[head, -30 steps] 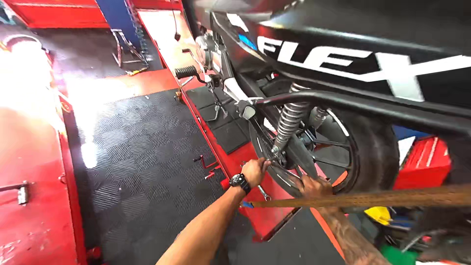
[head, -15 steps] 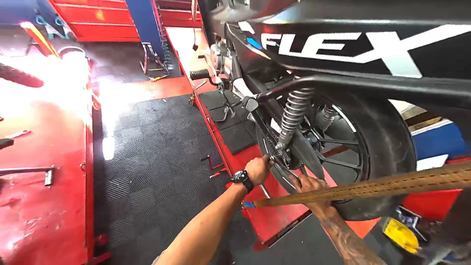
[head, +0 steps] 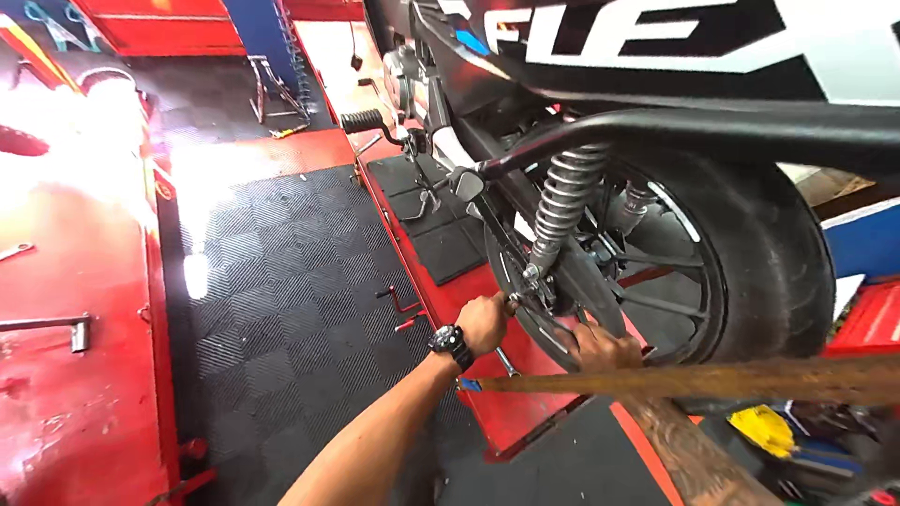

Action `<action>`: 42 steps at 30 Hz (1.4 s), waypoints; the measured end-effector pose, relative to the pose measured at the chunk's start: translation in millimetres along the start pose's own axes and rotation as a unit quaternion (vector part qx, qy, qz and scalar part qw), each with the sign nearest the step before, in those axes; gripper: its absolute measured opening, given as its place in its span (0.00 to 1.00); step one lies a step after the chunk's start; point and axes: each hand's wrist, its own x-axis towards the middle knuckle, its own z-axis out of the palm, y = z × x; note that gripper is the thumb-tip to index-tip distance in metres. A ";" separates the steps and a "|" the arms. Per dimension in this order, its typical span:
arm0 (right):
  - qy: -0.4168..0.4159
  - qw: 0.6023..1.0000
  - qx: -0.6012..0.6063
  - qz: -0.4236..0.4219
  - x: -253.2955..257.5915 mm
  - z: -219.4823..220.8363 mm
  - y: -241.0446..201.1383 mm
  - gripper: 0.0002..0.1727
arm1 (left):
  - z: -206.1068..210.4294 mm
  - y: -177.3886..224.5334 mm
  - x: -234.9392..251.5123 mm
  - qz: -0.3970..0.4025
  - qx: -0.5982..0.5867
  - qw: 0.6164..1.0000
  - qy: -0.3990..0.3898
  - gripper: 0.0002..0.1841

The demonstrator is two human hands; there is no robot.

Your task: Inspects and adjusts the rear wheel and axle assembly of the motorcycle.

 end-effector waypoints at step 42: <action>-0.421 0.727 0.290 0.458 -37.5 102.8 -97.8 0.26 | -68.1 30.6 33.0 -0.001 0.153 0.963 -0.224 0.30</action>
